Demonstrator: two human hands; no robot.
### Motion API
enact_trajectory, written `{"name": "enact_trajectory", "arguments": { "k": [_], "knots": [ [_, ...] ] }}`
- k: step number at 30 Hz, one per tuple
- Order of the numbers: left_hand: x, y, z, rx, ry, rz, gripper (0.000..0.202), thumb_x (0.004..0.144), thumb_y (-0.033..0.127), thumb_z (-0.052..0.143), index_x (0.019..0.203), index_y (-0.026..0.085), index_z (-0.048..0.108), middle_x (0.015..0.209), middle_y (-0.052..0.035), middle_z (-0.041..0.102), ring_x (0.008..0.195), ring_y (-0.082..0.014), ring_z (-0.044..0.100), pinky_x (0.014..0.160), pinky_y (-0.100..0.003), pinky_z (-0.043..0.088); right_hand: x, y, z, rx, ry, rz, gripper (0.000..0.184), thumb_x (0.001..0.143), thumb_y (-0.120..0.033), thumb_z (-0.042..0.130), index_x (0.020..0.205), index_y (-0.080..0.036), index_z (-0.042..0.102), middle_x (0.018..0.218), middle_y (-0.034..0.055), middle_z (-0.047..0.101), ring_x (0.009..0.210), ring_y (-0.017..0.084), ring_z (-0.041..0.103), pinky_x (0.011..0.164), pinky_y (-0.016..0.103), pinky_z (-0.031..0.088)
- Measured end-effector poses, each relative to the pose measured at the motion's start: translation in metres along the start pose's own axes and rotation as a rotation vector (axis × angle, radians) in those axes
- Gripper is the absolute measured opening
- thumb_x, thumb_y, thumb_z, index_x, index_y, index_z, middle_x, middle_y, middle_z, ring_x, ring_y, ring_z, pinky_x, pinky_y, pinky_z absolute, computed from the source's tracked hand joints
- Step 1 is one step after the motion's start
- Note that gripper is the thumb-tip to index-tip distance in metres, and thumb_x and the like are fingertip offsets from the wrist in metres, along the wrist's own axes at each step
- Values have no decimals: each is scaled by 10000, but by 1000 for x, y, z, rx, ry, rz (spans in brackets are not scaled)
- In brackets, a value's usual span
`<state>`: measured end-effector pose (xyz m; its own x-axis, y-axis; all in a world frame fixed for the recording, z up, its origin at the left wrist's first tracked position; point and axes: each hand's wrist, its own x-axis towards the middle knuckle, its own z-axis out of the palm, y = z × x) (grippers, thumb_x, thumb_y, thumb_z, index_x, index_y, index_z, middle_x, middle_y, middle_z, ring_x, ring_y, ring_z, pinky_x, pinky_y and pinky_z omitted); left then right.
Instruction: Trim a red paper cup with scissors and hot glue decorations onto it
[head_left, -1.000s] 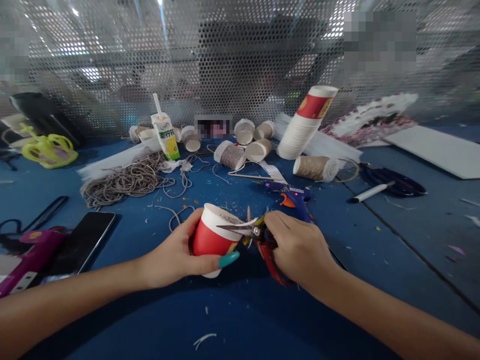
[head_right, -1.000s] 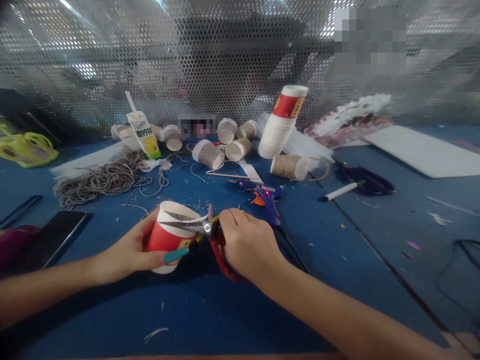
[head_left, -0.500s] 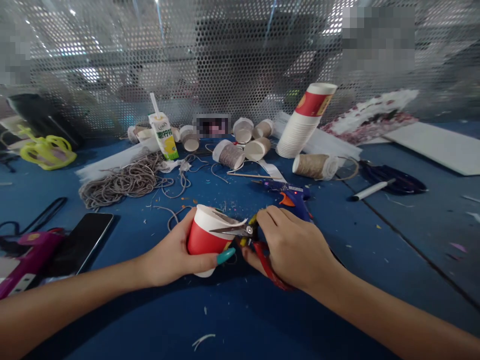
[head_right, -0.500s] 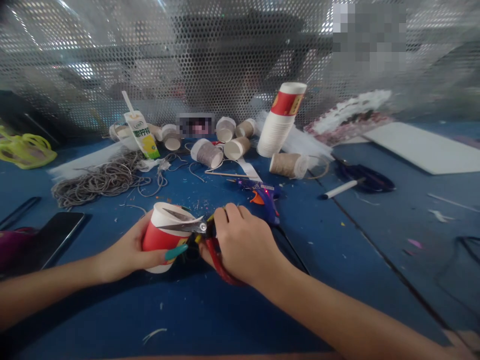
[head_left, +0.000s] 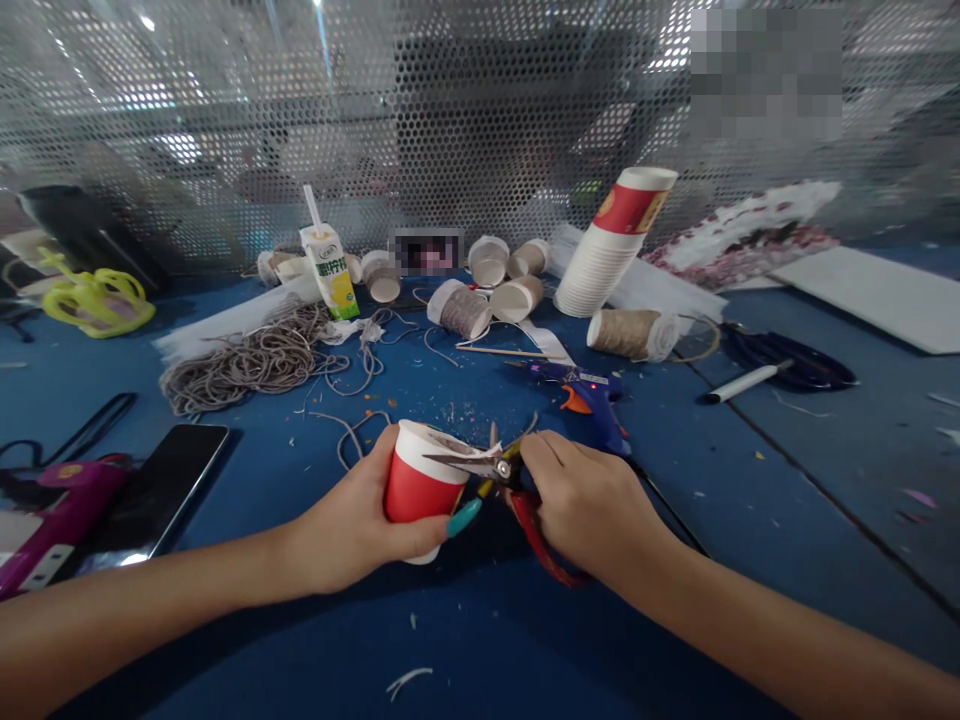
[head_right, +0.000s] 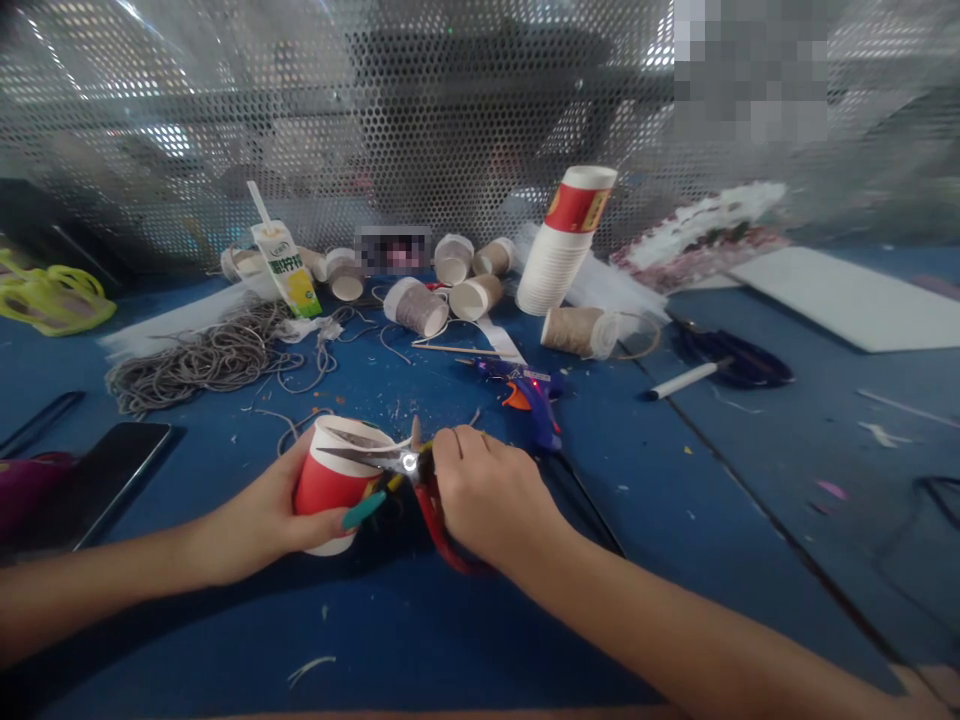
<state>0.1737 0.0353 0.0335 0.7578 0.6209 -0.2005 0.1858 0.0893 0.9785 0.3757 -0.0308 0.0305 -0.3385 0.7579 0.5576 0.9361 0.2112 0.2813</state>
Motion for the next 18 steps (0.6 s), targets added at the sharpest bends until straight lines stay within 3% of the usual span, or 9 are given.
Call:
{"name": "enact_trajectory", "arguments": {
  "k": [4,8,11,18],
  "knots": [
    [1,3,0,50,30,-28,556,712,294,665,1163,200,355,1057,-50,567,845,-160,561,725,-296,491,2,0,-2,-25,-13,-3,176,734,-91,392,629,-156,517,525,32,508,475,145,484,445,227,309],
    [-2,8,3,191,34,23,527,702,244,653,1143,200,367,1098,-56,564,919,-178,557,831,-332,459,3,-3,-3,-30,-62,-3,124,747,-183,443,654,-151,519,577,54,526,530,156,504,471,231,324],
    [-5,12,5,300,57,86,507,690,223,649,1118,193,379,1061,-44,573,937,-175,546,877,-326,428,2,-6,-3,-22,-72,3,113,728,-126,433,649,-155,508,579,52,533,518,148,505,461,228,312],
    [-6,11,6,306,74,42,474,705,248,628,1104,192,378,1015,-35,578,870,-162,551,822,-314,448,0,-5,-4,-15,8,7,228,729,-34,367,596,-169,494,504,22,507,448,130,474,444,223,305]
  ]
}}
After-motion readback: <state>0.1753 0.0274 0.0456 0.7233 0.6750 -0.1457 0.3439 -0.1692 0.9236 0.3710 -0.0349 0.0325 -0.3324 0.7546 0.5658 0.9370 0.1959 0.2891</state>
